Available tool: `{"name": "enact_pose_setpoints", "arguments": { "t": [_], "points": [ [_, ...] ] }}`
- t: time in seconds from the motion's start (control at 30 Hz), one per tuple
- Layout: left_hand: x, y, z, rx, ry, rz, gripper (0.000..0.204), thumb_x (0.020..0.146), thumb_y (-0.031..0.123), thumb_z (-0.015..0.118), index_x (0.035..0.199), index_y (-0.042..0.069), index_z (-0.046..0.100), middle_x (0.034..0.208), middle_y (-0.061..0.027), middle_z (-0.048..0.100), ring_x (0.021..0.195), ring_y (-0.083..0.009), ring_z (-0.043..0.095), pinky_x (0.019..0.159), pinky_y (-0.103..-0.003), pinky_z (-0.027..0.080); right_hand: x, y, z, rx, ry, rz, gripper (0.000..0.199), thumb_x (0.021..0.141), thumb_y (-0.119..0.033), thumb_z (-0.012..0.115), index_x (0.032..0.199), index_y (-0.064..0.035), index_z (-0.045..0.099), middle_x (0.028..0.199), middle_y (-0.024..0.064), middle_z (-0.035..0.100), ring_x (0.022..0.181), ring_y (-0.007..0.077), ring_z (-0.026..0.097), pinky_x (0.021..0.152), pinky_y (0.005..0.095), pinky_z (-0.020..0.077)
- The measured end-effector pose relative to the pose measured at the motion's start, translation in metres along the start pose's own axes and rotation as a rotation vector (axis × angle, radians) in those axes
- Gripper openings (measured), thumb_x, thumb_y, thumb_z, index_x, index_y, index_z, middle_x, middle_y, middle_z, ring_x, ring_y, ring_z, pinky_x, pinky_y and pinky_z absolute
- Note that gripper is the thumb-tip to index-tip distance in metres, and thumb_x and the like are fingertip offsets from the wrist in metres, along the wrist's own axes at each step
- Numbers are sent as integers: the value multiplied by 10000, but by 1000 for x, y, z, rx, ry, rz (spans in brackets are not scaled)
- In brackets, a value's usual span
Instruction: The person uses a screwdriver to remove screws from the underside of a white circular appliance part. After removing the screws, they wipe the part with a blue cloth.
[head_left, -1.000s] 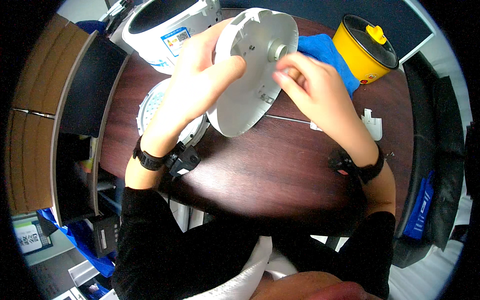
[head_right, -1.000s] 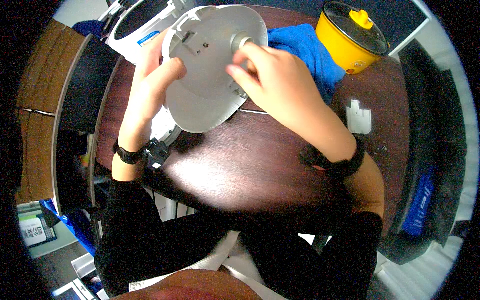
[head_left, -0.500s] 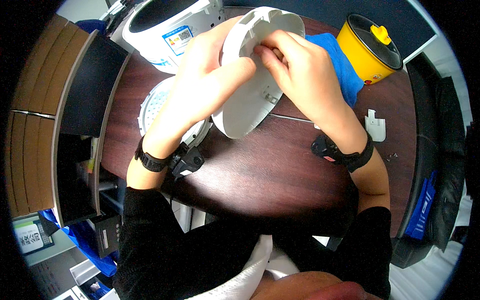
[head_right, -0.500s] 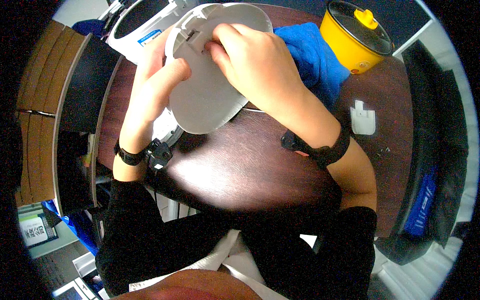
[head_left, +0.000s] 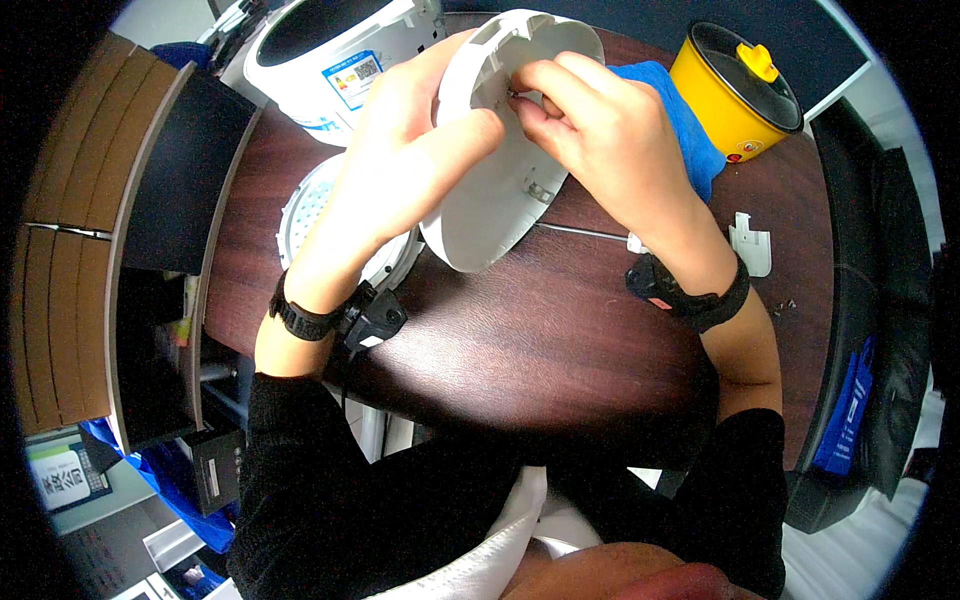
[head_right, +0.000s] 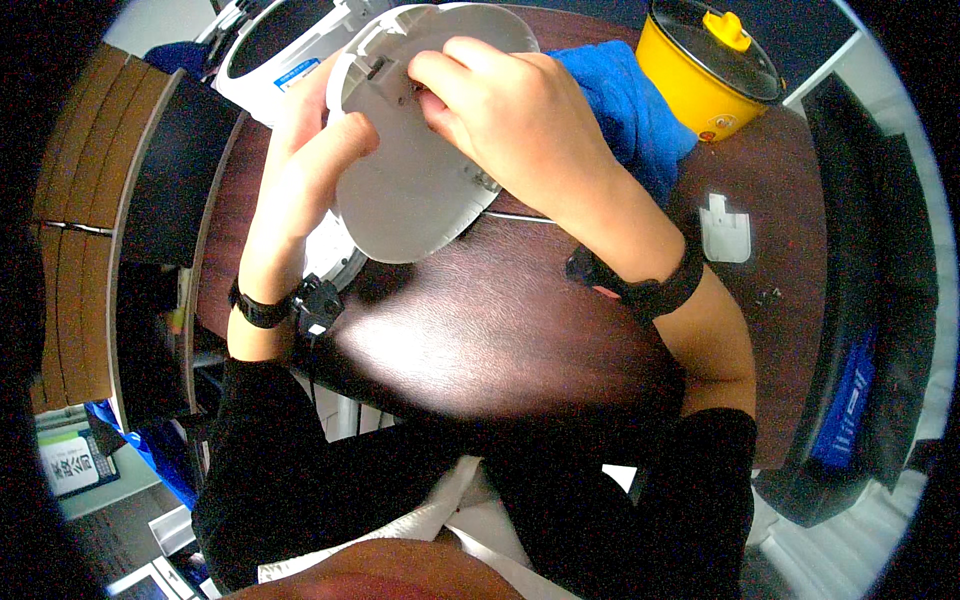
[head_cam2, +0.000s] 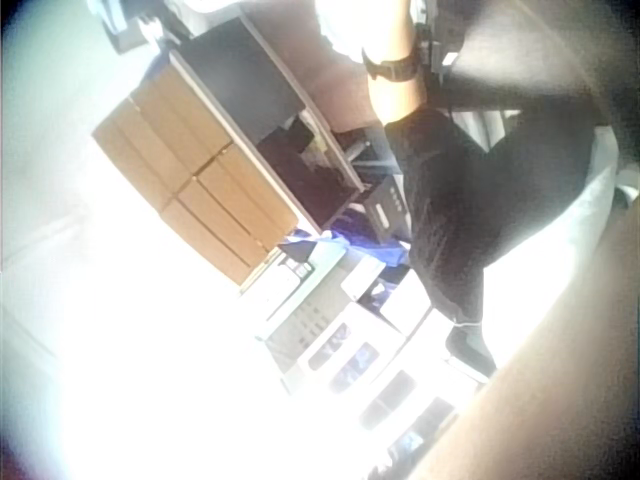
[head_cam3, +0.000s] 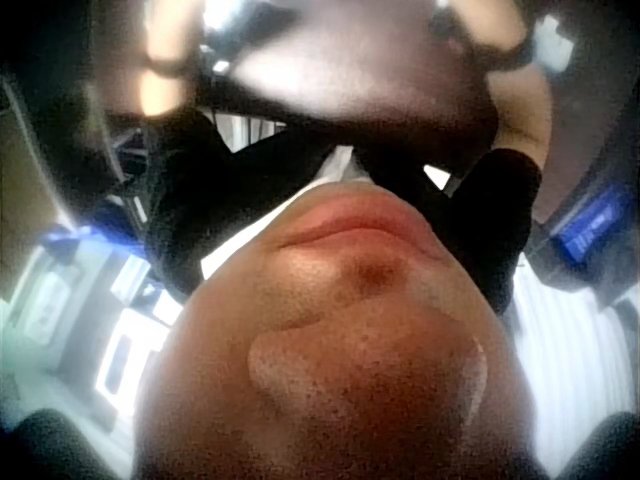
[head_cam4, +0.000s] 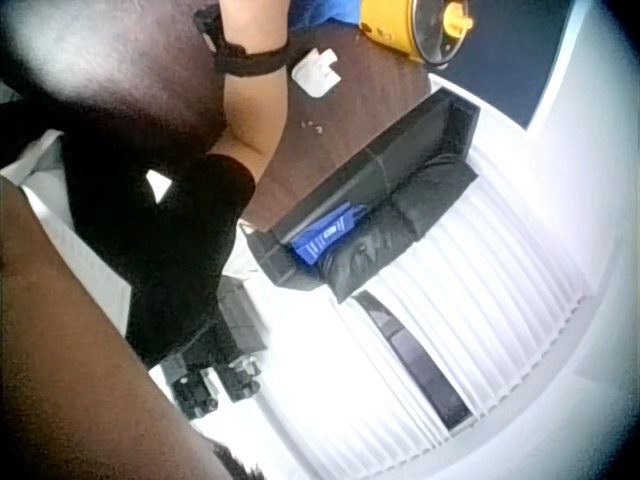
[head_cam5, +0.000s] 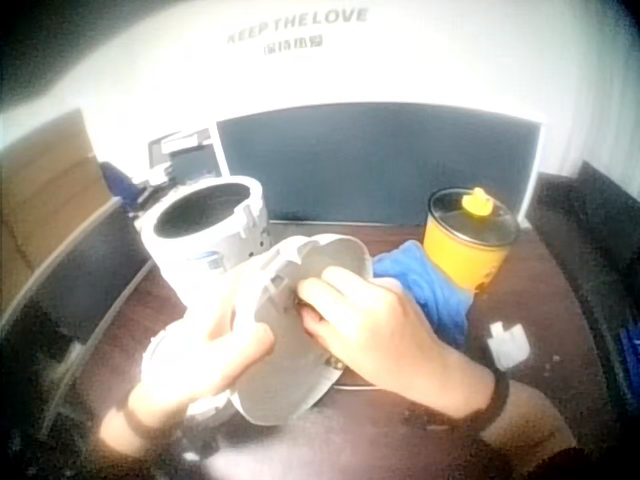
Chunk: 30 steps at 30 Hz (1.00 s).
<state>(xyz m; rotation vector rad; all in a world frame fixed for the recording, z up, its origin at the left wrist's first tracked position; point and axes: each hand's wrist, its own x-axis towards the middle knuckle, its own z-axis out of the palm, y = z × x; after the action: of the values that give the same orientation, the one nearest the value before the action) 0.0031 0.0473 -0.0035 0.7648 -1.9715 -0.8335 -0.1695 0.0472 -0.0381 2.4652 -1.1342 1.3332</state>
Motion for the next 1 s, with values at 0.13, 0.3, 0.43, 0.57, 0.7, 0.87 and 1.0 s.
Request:
{"name": "enact_pose_setpoints", "arguments": {
  "t": [0.13,0.3,0.43,0.57,0.7,0.87,1.0],
  "points": [
    [0,-1,1,-17,5,4,408,687,98,498,1074,-27,518,858,-108,587,776,-153,542,717,-279,441,0,1,0,-46,13,-44,180,695,-38,646,855,-61,567,689,81,503,567,212,563,488,283,432],
    [-1,0,0,8,11,22,407,689,99,497,1075,-27,519,855,-106,589,777,-152,543,719,-281,440,0,3,0,-47,16,-62,185,689,-55,654,856,-70,576,681,72,502,543,205,557,476,279,427],
    [-1,-1,1,-11,7,23,414,689,101,498,1083,-26,517,850,-106,589,779,-151,544,722,-280,440,2,6,-4,-85,21,-110,186,684,-81,662,851,-77,581,666,62,505,520,195,550,463,273,418],
    [-1,0,0,5,-7,22,422,689,102,500,1092,-23,517,850,-107,589,782,-150,545,727,-281,440,2,8,-3,-39,14,-88,182,681,-100,668,841,-82,584,663,60,513,511,203,544,462,280,419],
    [0,-1,-1,-22,-32,-4,429,690,101,501,1100,-27,512,860,-111,587,792,-153,544,733,-279,438,3,8,-5,-70,-1,-137,183,684,-110,666,844,-83,581,684,62,525,530,209,552,475,288,428],
    [0,-5,0,-35,-36,2,438,692,101,501,1109,-35,501,872,-116,586,804,-157,543,744,-279,435,4,10,-8,-118,-3,-190,189,678,-110,662,843,-82,574,708,60,534,554,214,561,487,292,434],
    [0,-5,0,-42,-41,13,437,694,97,499,1112,-33,501,872,-117,585,802,-162,545,743,-281,436,4,12,-4,-110,-3,-177,190,672,-99,661,837,-77,571,717,60,540,561,216,566,492,290,438]
  ]
}}
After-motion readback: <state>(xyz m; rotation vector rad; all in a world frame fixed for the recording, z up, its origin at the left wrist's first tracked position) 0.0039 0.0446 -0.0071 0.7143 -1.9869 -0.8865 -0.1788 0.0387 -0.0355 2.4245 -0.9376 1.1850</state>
